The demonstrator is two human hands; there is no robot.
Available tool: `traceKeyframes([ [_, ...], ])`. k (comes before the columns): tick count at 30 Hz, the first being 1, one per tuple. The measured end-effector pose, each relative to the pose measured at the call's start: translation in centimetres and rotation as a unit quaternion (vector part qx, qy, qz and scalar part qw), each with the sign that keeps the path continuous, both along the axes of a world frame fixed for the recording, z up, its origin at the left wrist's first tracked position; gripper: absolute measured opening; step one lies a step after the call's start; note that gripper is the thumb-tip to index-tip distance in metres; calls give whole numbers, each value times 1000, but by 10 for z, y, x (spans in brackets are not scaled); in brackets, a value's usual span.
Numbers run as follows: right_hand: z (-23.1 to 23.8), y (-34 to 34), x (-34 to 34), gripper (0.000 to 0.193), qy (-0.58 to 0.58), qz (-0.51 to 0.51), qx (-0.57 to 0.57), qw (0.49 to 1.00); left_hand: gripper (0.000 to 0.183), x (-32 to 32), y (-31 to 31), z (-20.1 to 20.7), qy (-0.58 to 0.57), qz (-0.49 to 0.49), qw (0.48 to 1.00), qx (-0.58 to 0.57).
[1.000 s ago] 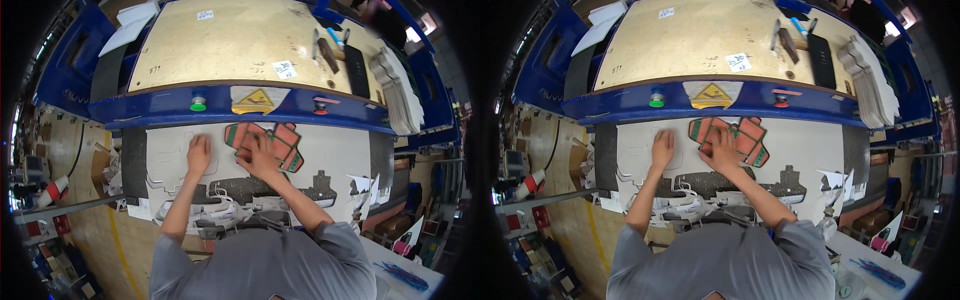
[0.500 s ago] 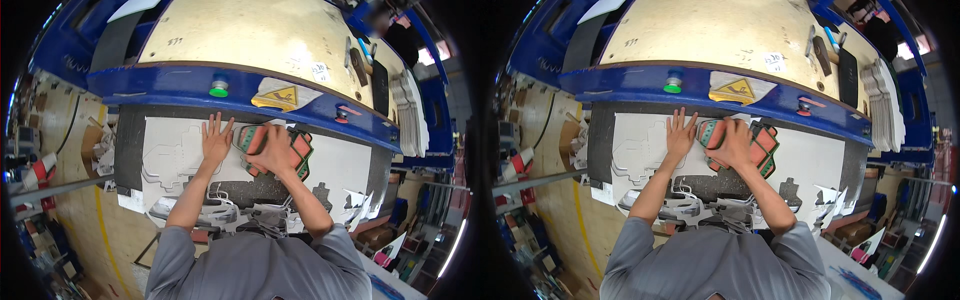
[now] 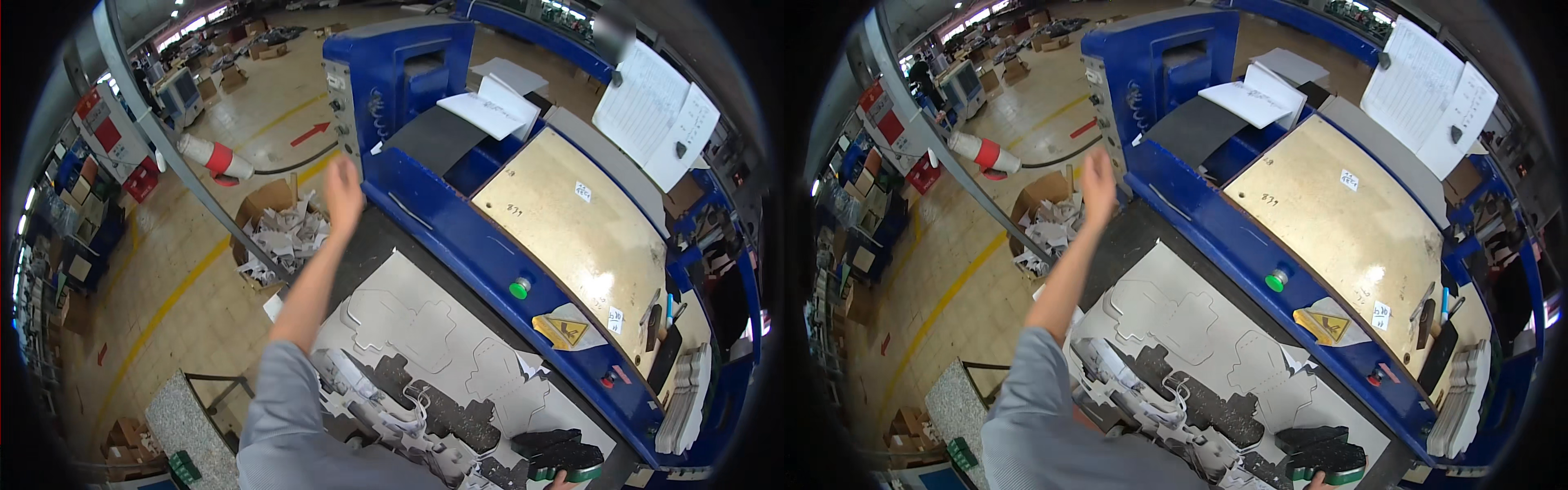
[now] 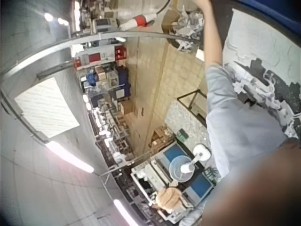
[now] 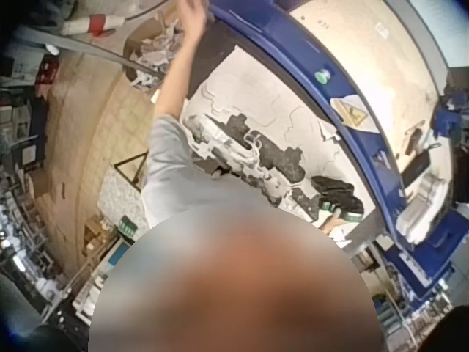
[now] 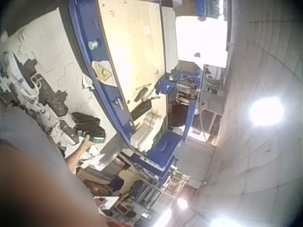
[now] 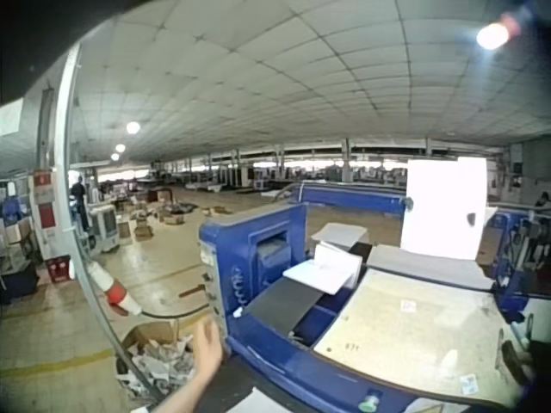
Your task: Manually position and prepare material components for a die-cutting or pressing machine in a shoe factory.
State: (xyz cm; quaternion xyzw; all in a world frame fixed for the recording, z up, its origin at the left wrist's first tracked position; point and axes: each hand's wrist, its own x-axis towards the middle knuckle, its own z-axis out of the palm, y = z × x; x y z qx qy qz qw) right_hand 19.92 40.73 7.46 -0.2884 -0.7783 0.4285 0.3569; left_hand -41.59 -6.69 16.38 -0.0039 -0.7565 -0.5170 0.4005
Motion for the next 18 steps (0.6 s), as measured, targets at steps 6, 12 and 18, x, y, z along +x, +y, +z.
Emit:
traceKeyframes([
  [6,-10,-17,41,93,-37,-92,-60,993,36,-132,-43,55,-106,91,965,-221],
  [12,36,-56,1,103,-19,-140,67,988,41,-185,-101,34,21,55,925,-376],
  [18,55,-71,-17,86,111,-290,-26,950,40,-225,-157,57,-49,3,859,-510],
])
